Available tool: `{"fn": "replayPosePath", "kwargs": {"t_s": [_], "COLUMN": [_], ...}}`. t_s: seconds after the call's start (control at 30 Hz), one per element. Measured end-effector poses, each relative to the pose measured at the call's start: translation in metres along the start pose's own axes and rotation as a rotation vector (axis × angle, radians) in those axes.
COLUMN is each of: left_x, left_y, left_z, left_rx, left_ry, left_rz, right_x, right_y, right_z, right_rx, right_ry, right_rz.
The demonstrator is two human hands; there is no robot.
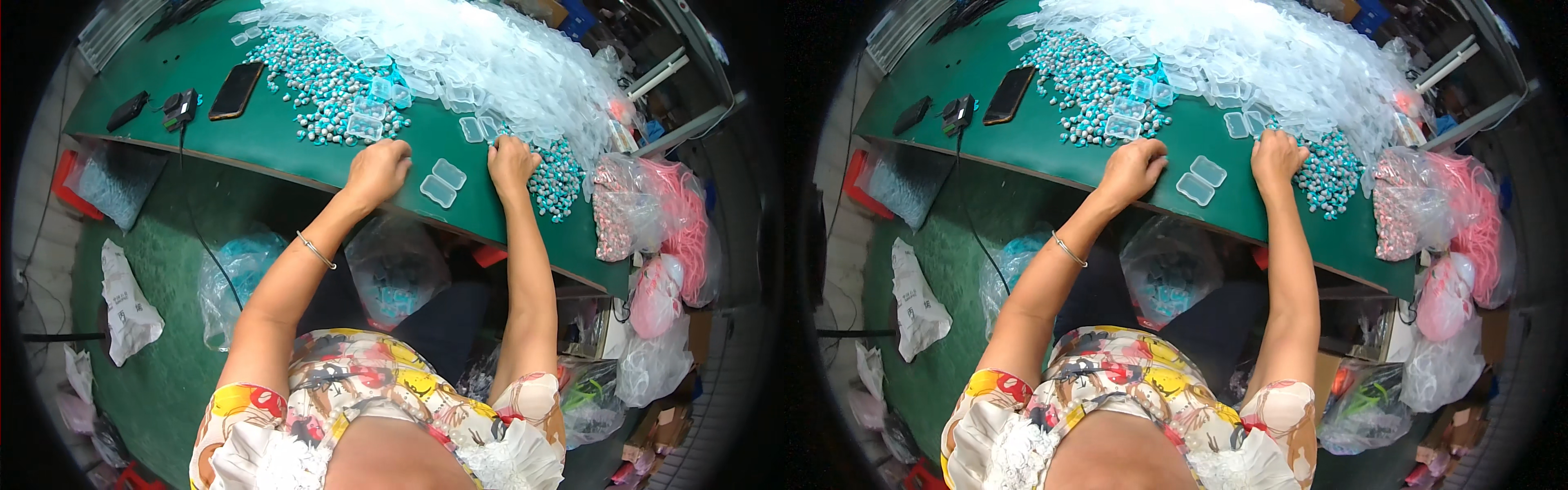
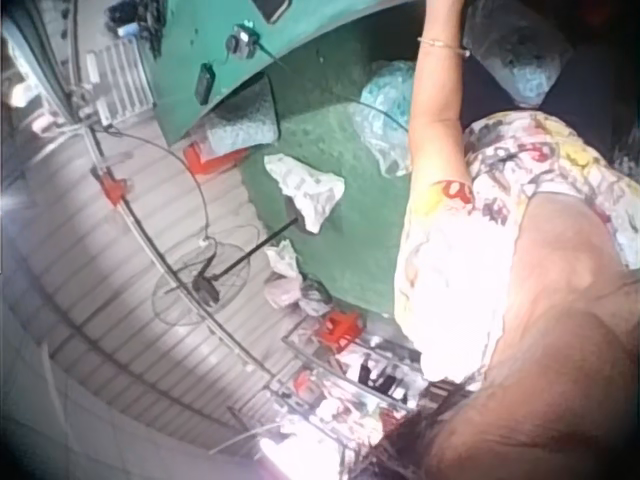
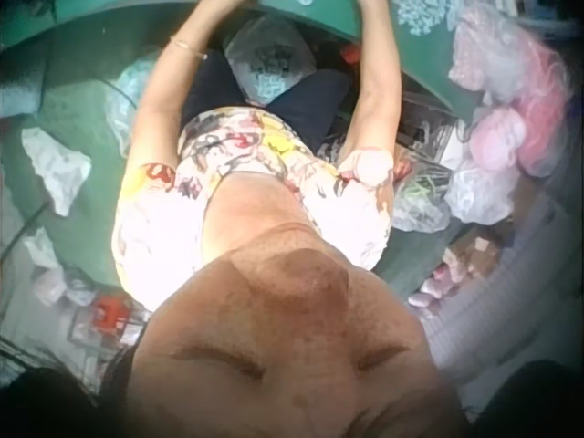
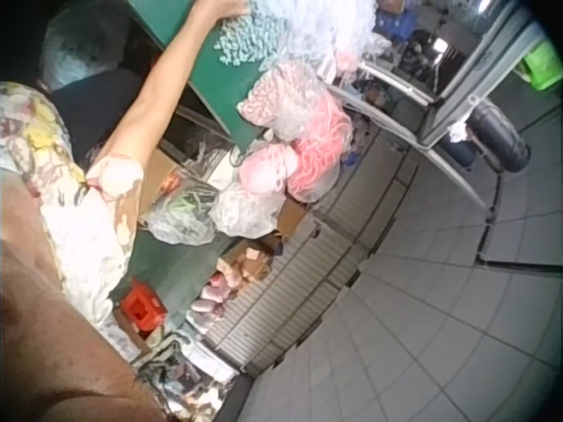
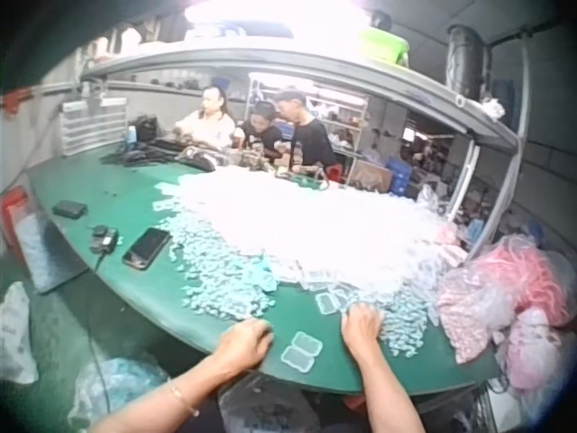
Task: The person places small teal and white beads into clear plastic containers on a green table, then closes each container. Later, the person reaches into a large plastic bag and transfers a handful of teal beads onto the table.
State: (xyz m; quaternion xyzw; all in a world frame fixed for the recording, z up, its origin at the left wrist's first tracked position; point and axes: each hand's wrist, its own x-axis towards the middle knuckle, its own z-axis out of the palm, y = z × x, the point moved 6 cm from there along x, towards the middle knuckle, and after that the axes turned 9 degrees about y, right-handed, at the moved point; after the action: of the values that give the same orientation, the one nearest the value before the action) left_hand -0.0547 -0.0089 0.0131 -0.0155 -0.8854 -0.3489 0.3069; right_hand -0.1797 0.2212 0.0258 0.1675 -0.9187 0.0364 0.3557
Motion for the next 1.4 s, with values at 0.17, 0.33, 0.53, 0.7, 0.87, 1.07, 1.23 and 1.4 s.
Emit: {"fn": "replayPosePath", "kwargs": {"t_s": [0.17,0.33,0.53,0.7,0.87,1.07,1.23,1.4], "left_x": [-0.002,-0.008,-0.014,-0.015,-0.015,-0.013,-0.014,-0.014], "left_y": [0.017,0.033,0.039,0.041,0.042,0.039,0.034,0.03], "left_z": [0.013,0.018,0.016,0.014,0.007,0.007,0.01,0.004], "left_rx": [-0.344,-0.246,-0.087,-0.009,-0.044,-0.088,-0.117,-0.124], "left_ry": [-0.139,-0.217,-0.195,-0.213,-0.228,-0.424,-0.351,-0.282], "left_rz": [-0.106,0.033,0.128,0.187,0.249,0.334,0.378,0.363], "right_x": [-0.003,0.0,-0.012,-0.005,-0.008,-0.026,-0.046,-0.058], "right_y": [-0.001,0.002,0.003,0.003,0.008,-0.005,-0.045,-0.086], "right_z": [0.0,0.011,-0.001,0.005,0.004,-0.027,-0.081,-0.095], "right_rx": [-0.017,0.039,0.142,0.112,0.152,0.31,0.639,0.678], "right_ry": [0.096,0.027,0.016,0.011,0.025,0.05,-0.004,-0.13], "right_rz": [-0.14,-0.12,-0.094,-0.063,-0.021,-0.071,-0.212,-0.419]}}
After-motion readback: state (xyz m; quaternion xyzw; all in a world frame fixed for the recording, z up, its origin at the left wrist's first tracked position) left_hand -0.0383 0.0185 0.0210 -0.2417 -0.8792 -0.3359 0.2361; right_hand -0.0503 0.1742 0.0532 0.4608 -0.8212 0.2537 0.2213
